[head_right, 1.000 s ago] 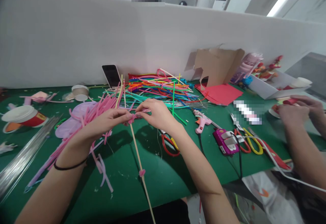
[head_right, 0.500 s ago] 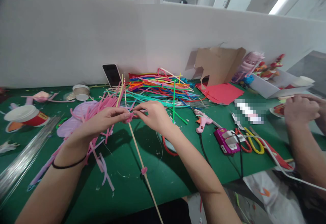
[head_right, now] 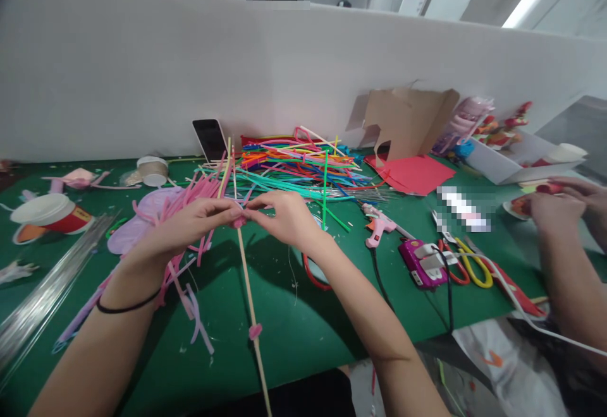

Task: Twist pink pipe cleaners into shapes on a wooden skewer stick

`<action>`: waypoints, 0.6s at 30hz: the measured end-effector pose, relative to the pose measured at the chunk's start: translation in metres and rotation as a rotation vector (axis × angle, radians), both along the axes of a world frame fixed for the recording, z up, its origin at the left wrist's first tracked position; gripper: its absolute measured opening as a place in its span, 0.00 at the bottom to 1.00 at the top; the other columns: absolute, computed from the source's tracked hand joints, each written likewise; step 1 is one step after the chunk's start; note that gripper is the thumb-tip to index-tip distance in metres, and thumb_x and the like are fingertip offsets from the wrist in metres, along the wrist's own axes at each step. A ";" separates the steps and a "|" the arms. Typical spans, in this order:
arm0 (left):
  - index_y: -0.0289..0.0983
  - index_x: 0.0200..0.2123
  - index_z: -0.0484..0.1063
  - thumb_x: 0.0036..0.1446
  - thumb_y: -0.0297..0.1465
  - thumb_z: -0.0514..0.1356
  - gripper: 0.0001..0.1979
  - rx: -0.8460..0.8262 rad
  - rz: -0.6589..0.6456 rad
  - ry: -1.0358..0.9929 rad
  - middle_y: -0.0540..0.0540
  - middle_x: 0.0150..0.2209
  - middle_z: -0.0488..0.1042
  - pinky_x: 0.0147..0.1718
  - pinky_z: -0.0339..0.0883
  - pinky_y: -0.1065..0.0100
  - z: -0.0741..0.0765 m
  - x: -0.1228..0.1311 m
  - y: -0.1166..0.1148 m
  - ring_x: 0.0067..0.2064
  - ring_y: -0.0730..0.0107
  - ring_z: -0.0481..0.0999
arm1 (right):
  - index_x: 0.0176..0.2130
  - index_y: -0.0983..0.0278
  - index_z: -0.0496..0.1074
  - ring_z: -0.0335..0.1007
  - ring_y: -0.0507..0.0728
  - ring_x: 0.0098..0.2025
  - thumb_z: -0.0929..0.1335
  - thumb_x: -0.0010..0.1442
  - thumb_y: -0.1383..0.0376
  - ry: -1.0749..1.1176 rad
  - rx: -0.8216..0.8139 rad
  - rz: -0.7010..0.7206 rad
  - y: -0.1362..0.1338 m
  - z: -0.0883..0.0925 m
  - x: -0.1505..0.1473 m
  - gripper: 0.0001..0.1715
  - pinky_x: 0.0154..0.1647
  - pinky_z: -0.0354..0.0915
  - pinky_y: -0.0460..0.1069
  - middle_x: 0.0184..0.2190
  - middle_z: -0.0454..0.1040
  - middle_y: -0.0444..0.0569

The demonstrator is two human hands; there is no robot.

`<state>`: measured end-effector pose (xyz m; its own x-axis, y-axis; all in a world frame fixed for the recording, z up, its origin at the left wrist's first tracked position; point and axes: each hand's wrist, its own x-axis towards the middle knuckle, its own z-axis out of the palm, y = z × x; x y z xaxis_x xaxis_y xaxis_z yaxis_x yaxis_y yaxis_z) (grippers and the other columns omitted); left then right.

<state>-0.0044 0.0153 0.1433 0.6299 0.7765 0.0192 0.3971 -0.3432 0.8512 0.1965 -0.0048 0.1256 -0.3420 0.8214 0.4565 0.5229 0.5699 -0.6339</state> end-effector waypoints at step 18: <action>0.37 0.28 0.77 0.50 0.47 0.61 0.18 0.032 0.059 0.156 0.49 0.28 0.75 0.28 0.62 0.71 0.004 -0.001 -0.003 0.31 0.68 0.71 | 0.30 0.64 0.78 0.72 0.52 0.30 0.71 0.55 0.62 0.119 -0.329 0.018 -0.001 -0.001 -0.001 0.07 0.34 0.65 0.46 0.28 0.78 0.45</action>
